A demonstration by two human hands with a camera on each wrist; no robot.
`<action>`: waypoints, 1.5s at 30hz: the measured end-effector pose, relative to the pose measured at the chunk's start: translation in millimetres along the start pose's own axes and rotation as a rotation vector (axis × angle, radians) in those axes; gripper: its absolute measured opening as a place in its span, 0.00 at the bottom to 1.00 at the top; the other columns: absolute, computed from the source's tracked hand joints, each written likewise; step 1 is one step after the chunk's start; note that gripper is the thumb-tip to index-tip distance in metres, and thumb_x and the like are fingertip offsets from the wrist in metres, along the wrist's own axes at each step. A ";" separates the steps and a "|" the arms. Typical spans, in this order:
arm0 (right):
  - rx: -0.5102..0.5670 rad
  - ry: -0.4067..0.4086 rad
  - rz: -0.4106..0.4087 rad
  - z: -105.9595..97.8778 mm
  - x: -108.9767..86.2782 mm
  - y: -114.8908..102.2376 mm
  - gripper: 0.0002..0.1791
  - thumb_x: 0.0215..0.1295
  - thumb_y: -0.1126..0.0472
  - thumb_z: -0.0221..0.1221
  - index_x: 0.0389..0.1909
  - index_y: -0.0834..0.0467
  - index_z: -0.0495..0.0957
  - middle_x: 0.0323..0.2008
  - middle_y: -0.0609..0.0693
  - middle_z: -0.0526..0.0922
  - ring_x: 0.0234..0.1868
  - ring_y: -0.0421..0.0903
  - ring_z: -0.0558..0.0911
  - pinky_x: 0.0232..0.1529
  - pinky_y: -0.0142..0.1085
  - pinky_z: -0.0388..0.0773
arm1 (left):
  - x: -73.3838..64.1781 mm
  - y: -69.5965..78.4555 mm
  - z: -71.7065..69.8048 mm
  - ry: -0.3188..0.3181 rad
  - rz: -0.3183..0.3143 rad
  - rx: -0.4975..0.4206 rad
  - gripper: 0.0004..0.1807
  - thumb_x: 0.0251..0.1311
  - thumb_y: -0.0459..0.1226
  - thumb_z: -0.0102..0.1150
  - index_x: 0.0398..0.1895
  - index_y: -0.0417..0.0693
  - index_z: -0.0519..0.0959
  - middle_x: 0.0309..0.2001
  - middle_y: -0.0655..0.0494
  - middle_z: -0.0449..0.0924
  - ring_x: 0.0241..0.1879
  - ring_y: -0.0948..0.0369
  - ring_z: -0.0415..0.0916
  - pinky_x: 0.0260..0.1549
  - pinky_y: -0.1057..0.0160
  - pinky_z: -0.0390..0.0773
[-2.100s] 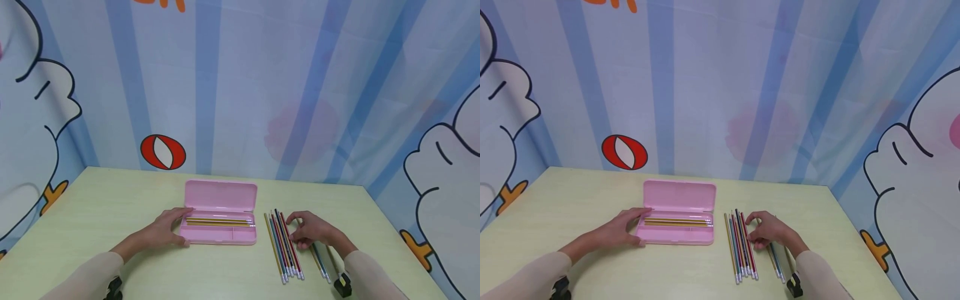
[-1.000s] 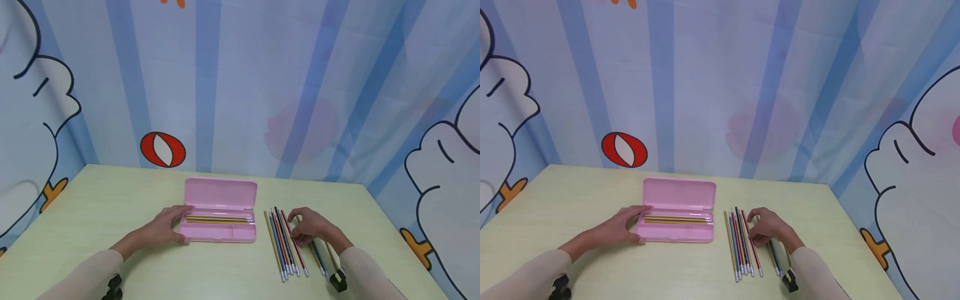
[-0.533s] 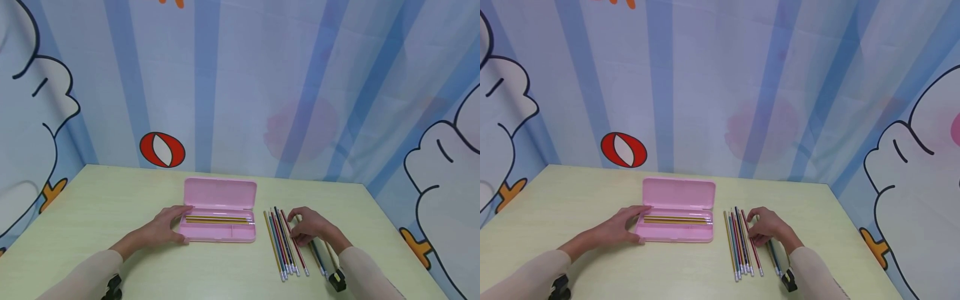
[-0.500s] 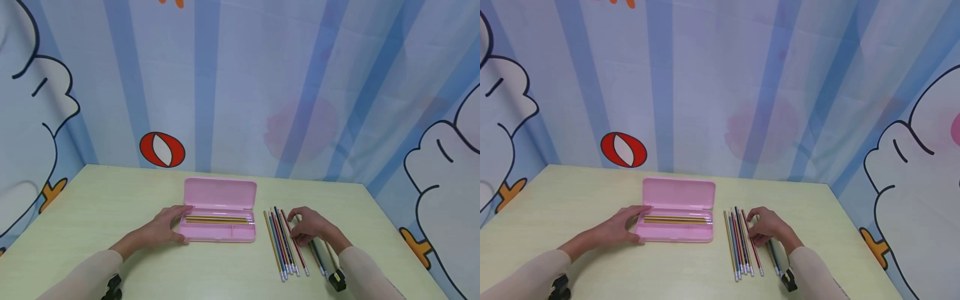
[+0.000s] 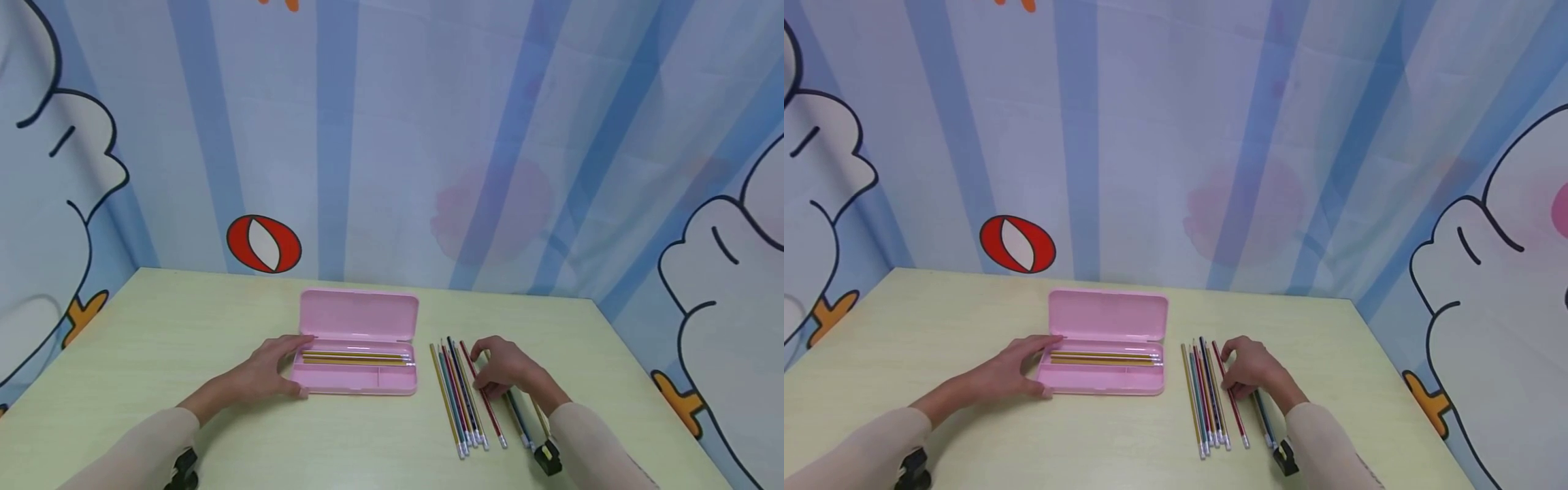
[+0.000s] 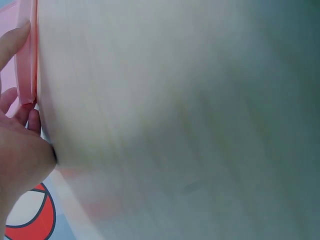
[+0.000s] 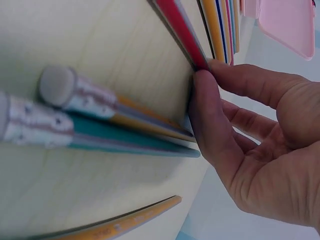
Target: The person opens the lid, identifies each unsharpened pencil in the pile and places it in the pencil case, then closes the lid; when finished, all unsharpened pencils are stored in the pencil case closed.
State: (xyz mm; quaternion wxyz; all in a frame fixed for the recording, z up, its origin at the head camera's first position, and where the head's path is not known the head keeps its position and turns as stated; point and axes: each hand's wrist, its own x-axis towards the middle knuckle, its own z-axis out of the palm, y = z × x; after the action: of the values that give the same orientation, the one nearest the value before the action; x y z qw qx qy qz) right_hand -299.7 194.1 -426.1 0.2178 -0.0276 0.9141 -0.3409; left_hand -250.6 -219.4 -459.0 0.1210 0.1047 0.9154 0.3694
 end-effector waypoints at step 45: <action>0.385 -0.413 -0.150 -30.6 2.3 16.1 0.25 0.65 0.67 0.60 0.62 0.68 0.66 0.33 0.51 0.82 0.30 0.46 0.84 0.29 0.38 0.83 | 1.1 -3.7 -1.5 -0.006 0.027 -0.012 0.50 0.47 0.42 0.77 0.76 0.53 0.62 0.74 0.42 0.60 0.70 0.40 0.54 0.64 0.29 0.64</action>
State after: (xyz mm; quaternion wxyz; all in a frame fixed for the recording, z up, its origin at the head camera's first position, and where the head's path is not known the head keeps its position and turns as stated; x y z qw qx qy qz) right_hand -312.9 224.7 -416.7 0.3746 -0.1221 0.7644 -0.5103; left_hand -252.5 -222.6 -460.7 0.1195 0.1176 0.9113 0.3760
